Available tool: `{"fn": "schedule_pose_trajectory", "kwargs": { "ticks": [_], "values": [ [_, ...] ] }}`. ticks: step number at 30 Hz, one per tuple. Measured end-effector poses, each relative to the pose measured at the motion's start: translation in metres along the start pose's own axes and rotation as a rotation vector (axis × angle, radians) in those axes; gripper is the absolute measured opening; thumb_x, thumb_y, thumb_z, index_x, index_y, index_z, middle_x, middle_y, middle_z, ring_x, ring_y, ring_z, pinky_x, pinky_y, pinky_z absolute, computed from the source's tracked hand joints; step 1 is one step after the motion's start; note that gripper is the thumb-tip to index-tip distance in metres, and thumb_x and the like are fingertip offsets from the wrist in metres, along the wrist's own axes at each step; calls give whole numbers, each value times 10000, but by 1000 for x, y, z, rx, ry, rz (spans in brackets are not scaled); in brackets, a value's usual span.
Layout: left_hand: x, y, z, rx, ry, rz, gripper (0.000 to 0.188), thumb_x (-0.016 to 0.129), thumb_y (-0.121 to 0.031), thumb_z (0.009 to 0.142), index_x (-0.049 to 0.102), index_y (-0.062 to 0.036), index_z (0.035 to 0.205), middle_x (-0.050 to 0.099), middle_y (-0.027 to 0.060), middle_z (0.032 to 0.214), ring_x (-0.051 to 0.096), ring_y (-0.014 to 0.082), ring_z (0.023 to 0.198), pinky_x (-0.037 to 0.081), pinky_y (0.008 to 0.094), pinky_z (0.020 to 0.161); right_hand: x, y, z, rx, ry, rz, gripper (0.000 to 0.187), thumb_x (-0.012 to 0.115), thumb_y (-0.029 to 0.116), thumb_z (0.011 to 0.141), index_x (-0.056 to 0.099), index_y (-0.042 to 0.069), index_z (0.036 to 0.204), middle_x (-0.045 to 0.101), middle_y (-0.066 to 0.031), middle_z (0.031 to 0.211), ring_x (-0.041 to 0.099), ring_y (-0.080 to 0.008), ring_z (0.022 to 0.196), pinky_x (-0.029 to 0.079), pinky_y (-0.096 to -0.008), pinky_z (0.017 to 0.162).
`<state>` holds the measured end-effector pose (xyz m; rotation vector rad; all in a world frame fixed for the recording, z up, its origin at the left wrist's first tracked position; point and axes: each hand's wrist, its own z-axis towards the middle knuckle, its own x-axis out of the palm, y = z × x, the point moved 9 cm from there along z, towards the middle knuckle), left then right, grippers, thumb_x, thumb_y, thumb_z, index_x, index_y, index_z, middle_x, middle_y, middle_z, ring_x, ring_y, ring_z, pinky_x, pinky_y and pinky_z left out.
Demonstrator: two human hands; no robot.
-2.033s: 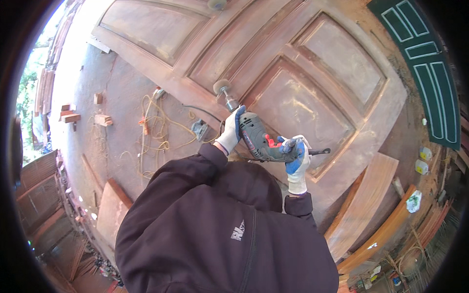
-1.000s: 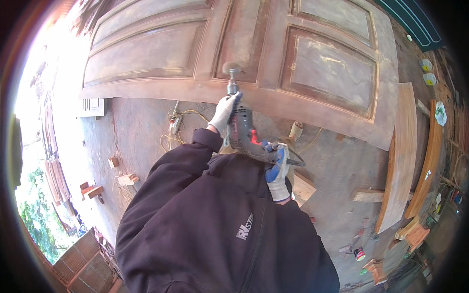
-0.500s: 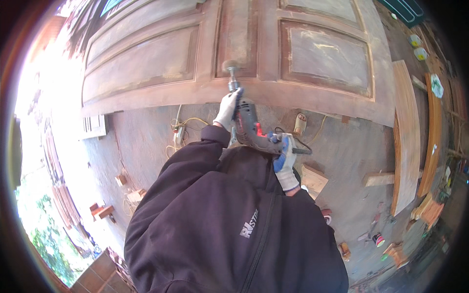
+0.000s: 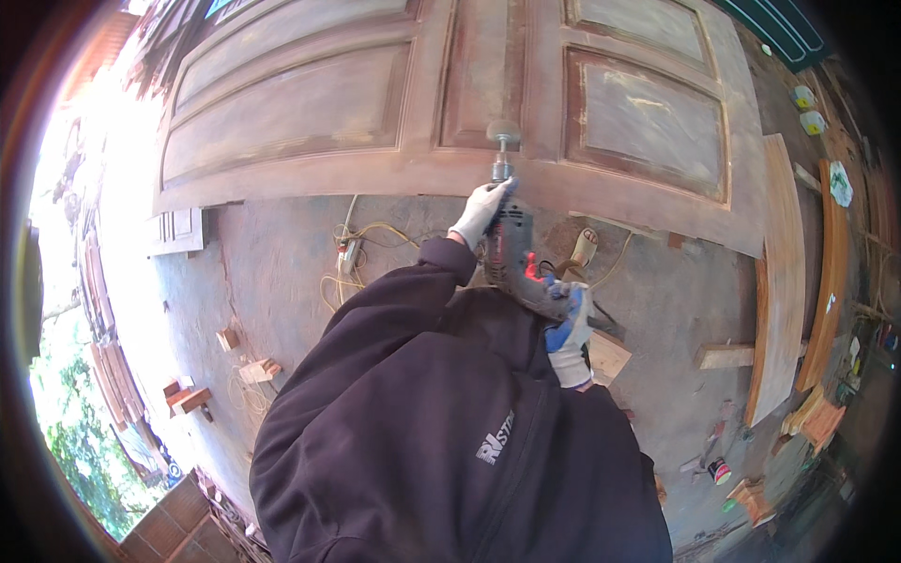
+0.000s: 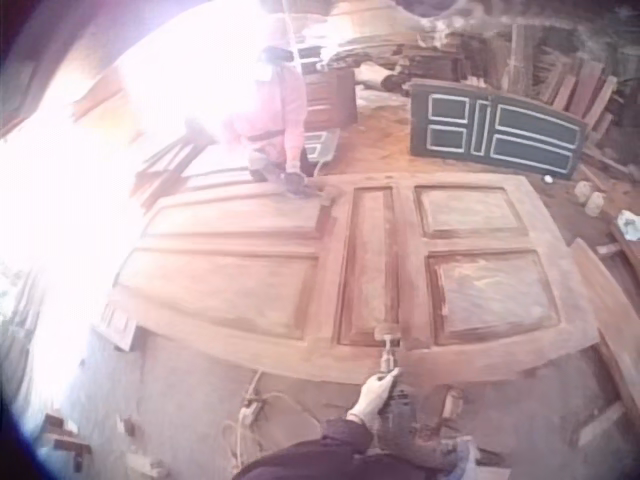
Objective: The person uses a power sander to smooth the surface of a large wooden door lying flat on the floor. They move the sander across the panels and edges, focusing on different sections throughout the clip.
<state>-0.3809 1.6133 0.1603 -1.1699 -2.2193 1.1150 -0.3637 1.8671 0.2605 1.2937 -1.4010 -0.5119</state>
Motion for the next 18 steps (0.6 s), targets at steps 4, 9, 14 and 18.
{"fn": "schedule_pose_trajectory", "kwargs": {
  "ticks": [4,9,14,18],
  "values": [
    [-29,12,29,25,-60,67,573,626,-519,803,668,16,1003,679,99,861,623,171,805,469,296,743,18,-4,6,-92,1,-159,266,441,269,982,499,45,851,562,-54,826,556,-176,816,447,-339,843],
    [-61,22,21,3,-65,-157,456,655,-459,819,664,-8,883,616,11,748,535,91,661,430,263,624,40,-10,16,-3,59,-116,204,521,225,951,514,45,856,572,-48,777,564,-159,797,460,-328,797],
    [-57,35,21,7,-112,-63,521,643,-478,820,671,20,970,660,58,823,576,126,742,452,280,695,25,-20,10,94,39,88,224,472,246,965,463,65,834,505,-56,807,524,-198,855,414,-412,916],
    [-26,35,18,0,-54,21,603,635,-538,787,667,19,1015,671,115,865,607,188,818,457,308,776,19,-2,-7,49,-41,110,258,455,256,975,486,46,829,518,-43,782,570,-194,829,446,-389,912]
  ]
}}
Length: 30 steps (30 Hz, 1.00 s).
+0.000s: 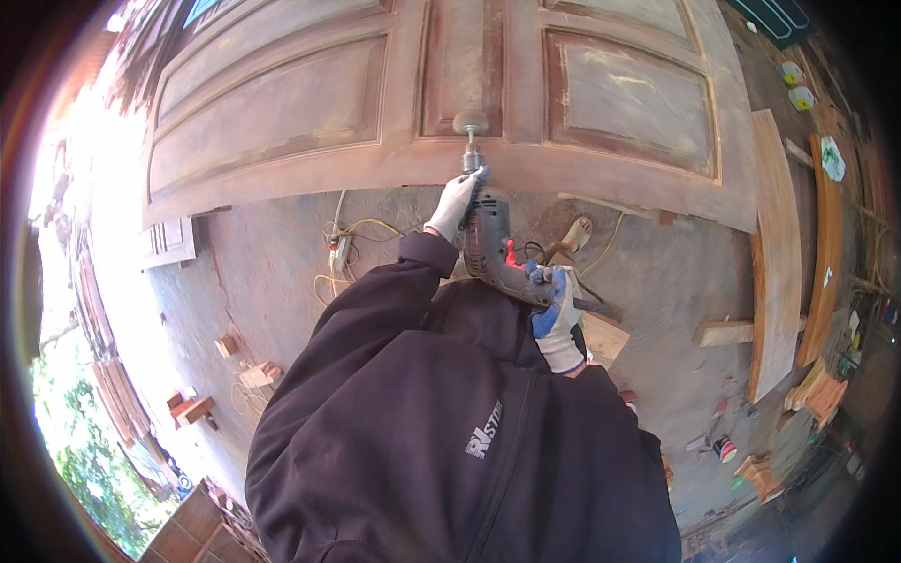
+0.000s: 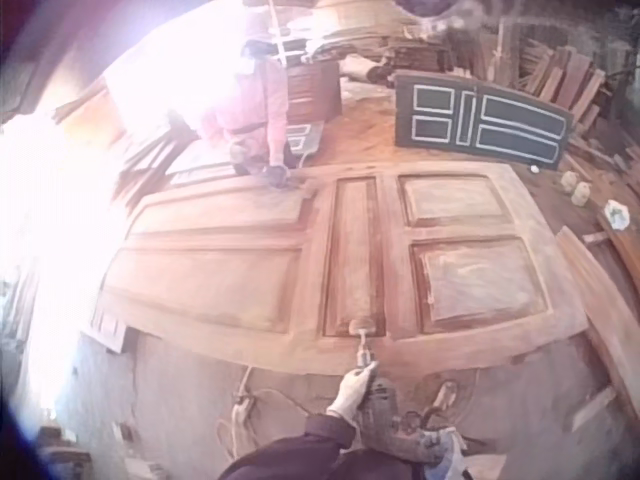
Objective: The person uses a power sander to smooth the surface of a large wooden door lying flat on the floor. They move the sander across the panels and edges, focusing on different sections throughout the clip.
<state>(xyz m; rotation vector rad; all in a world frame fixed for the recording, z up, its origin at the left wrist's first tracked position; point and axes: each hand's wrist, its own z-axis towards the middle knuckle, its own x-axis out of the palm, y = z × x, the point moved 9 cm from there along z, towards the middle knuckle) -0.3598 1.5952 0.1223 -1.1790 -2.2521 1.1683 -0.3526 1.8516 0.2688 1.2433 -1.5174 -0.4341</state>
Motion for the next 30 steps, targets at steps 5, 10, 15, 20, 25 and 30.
{"fn": "schedule_pose_trajectory", "kwargs": {
  "ticks": [5,10,15,20,25,30],
  "values": [
    [-34,-1,-8,-27,-103,6,582,641,-529,789,674,4,1020,672,106,865,607,183,798,457,305,761,5,-25,12,101,35,19,221,472,256,960,459,71,842,493,-50,804,519,-211,832,387,-446,985],
    [-68,-6,-2,-69,-93,-125,496,648,-486,798,678,-7,922,643,52,783,561,132,723,443,295,683,37,-45,22,111,96,61,240,470,241,969,495,55,818,538,-47,791,560,-192,823,446,-374,886],
    [-41,-14,-6,-44,-95,2,541,639,-496,800,665,13,979,670,91,863,604,158,786,461,308,727,15,-31,12,97,0,130,251,474,256,965,496,54,819,542,-55,799,565,-216,835,440,-383,905],
    [-5,-19,-6,-45,-41,37,511,632,-485,821,654,13,937,619,25,805,536,131,729,427,291,670,0,-9,11,-35,-14,37,232,507,260,939,509,53,836,541,-64,785,559,-212,814,441,-402,897],
    [-33,-11,1,-10,-55,-121,434,641,-416,848,650,2,968,603,5,783,528,90,686,428,251,619,12,-11,21,-5,-16,-104,205,480,225,948,466,64,822,493,-51,763,503,-180,762,439,-398,864],
    [-27,3,-11,-103,29,-399,373,667,-424,825,652,-57,892,610,-3,772,528,74,676,419,255,617,24,-6,24,57,18,56,167,531,153,914,518,26,806,563,-65,732,565,-172,730,471,-363,821]
  ]
}}
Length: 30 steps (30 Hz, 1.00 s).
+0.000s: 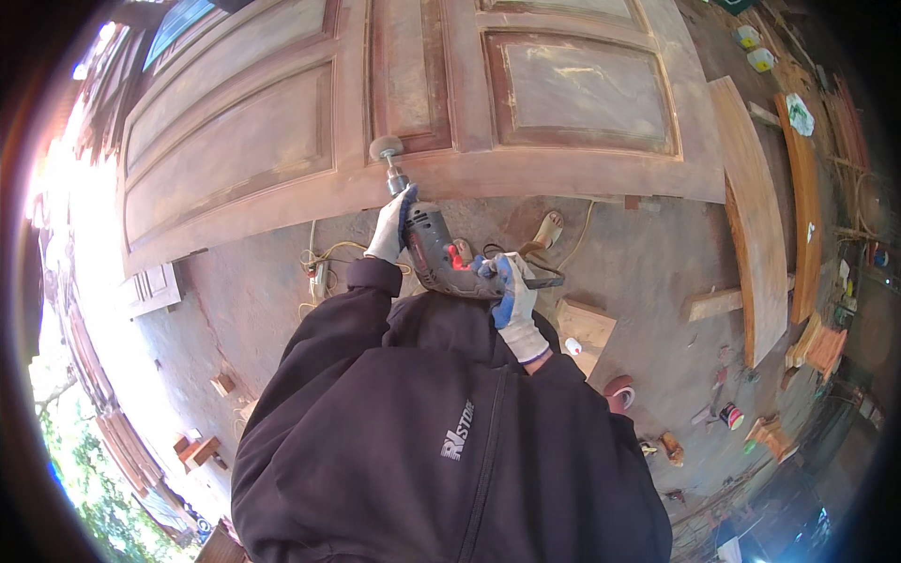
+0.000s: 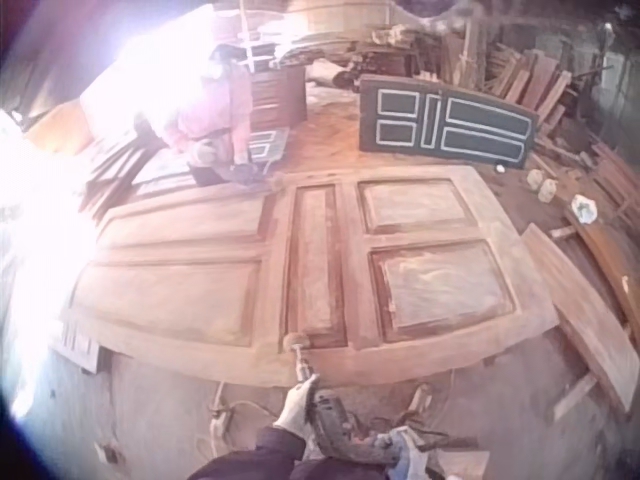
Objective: The person uses a power sander to smooth the surface of a large wooden door lying flat on the floor. They move the sander across the panels and edges, focusing on different sections throughout the clip.
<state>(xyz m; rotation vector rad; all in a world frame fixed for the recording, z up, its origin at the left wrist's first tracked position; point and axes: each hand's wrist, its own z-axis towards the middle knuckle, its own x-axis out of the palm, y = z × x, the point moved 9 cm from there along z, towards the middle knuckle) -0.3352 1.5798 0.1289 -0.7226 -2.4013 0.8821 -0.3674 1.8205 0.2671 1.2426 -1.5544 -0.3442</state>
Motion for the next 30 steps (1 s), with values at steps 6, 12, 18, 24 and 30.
{"fn": "schedule_pose_trajectory", "kwargs": {
  "ticks": [6,12,18,24,30],
  "values": [
    [69,3,7,-2,108,243,407,635,-383,867,637,-10,1029,593,-7,819,525,83,712,439,262,633,-39,39,-11,-177,-89,-283,189,460,198,955,458,73,814,498,-47,771,517,-199,780,395,-445,968],
    [80,-4,6,-11,152,116,459,664,-428,820,664,9,958,634,23,809,558,107,711,445,268,652,-20,41,-14,-144,-123,-127,214,439,211,960,435,75,795,465,-49,748,493,-202,796,377,-448,979],
    [76,-21,10,-9,141,134,403,659,-417,831,633,-22,911,599,4,748,538,93,641,438,270,598,2,48,-2,-234,-47,-248,253,441,209,954,483,26,785,539,-73,755,535,-185,760,428,-407,924],
    [91,-17,-13,-169,148,-30,409,674,-406,823,640,-26,970,612,12,754,564,118,641,465,273,606,3,71,4,-206,-32,-119,244,458,220,938,437,65,751,466,-49,695,521,-197,705,397,-467,962],
    [118,-21,-24,-337,309,-509,218,643,-296,862,566,-106,936,646,59,777,629,194,643,530,349,590,23,105,27,-95,-36,-77,256,468,254,944,444,84,753,434,-31,675,491,-206,681,361,-483,990]
  ]
}}
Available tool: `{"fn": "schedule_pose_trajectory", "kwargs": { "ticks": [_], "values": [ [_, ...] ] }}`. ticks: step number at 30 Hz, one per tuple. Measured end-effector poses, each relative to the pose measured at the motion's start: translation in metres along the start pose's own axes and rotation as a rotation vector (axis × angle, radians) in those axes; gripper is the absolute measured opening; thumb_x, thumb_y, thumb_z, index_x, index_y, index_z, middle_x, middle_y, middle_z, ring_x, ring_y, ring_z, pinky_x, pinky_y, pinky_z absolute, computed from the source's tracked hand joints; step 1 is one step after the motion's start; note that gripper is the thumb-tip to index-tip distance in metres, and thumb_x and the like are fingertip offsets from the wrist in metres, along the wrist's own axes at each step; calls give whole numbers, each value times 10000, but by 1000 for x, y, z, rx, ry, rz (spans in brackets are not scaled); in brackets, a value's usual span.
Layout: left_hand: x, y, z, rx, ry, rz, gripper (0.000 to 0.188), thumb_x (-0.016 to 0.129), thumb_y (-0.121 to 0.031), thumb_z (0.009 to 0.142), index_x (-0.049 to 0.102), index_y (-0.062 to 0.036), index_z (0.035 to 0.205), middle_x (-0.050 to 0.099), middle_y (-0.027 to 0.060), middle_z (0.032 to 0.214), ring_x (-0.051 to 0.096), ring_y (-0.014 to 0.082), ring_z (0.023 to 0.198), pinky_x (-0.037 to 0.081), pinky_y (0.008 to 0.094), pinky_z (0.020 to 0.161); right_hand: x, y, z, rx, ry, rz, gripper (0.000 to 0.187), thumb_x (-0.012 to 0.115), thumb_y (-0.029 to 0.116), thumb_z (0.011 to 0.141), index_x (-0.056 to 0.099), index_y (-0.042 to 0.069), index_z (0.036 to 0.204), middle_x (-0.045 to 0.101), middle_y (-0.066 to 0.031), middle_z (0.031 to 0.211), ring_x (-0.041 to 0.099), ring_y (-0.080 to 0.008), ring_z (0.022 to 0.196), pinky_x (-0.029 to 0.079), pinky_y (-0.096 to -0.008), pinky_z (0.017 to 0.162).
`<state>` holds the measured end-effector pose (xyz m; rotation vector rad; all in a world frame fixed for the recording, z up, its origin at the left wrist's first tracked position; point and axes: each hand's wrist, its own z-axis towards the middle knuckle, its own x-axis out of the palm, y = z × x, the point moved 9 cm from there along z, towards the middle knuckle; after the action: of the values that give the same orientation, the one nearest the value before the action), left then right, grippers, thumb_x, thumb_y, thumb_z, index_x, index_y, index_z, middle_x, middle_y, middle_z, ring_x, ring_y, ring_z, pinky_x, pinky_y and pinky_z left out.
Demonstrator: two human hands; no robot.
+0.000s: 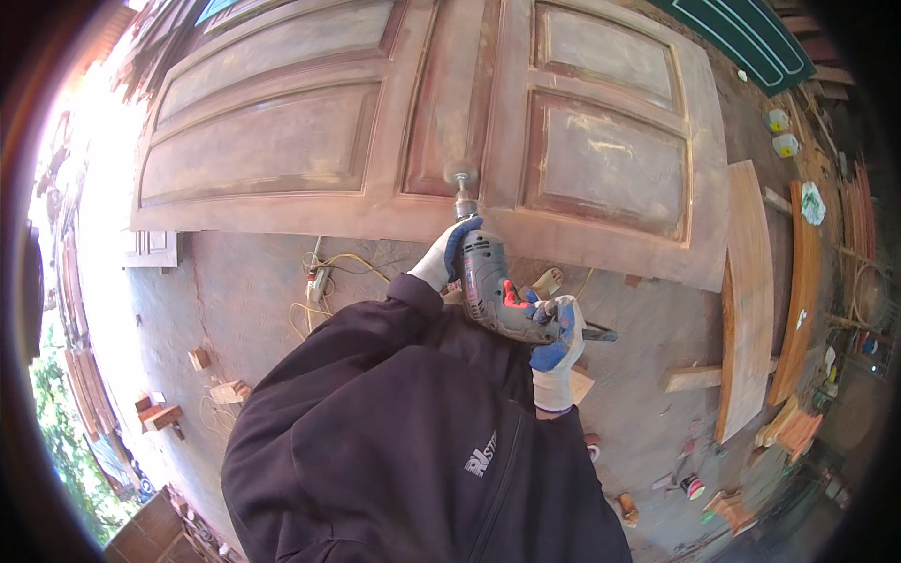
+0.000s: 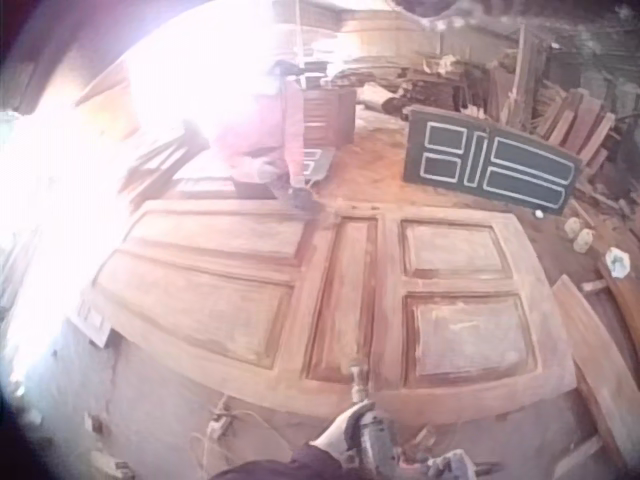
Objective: The person uses a power sander to smooth the surface of a large wooden door lying flat on the floor. They move the sander across the panels and edges, focusing on different sections throughout the clip.
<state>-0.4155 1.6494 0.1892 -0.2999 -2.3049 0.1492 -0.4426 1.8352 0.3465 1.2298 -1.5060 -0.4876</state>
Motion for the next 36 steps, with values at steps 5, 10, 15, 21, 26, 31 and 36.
{"fn": "schedule_pose_trajectory", "kwargs": {
  "ticks": [5,10,15,21,26,31,36],
  "values": [
    [7,-32,-8,112,-56,-53,210,644,-261,860,548,-106,962,638,54,762,619,177,629,528,343,590,26,5,29,59,166,-30,261,474,245,927,478,56,747,464,-48,667,519,-207,687,370,-484,991],
    [-33,-44,-19,181,-155,-48,201,646,-260,859,550,-94,918,630,56,724,609,163,604,513,318,559,33,-33,34,180,173,8,237,458,230,946,448,77,765,422,-32,672,484,-209,679,357,-485,991],
    [-69,-37,-13,315,-254,100,241,639,-272,869,595,-65,984,624,45,769,610,162,637,503,299,577,20,-49,15,190,115,-89,282,457,258,944,374,106,721,389,-23,669,457,-207,676,369,-464,975],
    [-34,-16,4,324,-227,391,293,676,-298,845,646,-26,950,593,-25,773,524,65,662,431,234,602,-28,-43,-13,114,3,92,261,408,259,961,399,91,762,430,-39,685,479,-203,725,342,-443,985],
    [-40,-6,7,271,-231,421,315,701,-348,818,650,-48,896,599,-11,754,524,75,674,431,253,622,-22,-39,-30,35,-91,-47,252,398,254,970,425,82,789,430,-32,700,474,-190,731,358,-445,974],
    [-39,6,11,189,-165,359,254,674,-273,856,629,-58,984,602,-5,787,559,88,663,465,254,600,-33,-42,-36,43,-46,114,282,423,265,973,449,71,770,434,-37,682,484,-207,713,335,-484,1009],
    [-19,37,11,134,-207,337,330,709,-277,822,627,-22,1015,616,15,811,570,101,694,474,263,629,-60,-17,-37,-13,-25,152,276,420,282,969,454,77,788,430,-35,661,495,-207,706,324,-495,1015]
  ]
}}
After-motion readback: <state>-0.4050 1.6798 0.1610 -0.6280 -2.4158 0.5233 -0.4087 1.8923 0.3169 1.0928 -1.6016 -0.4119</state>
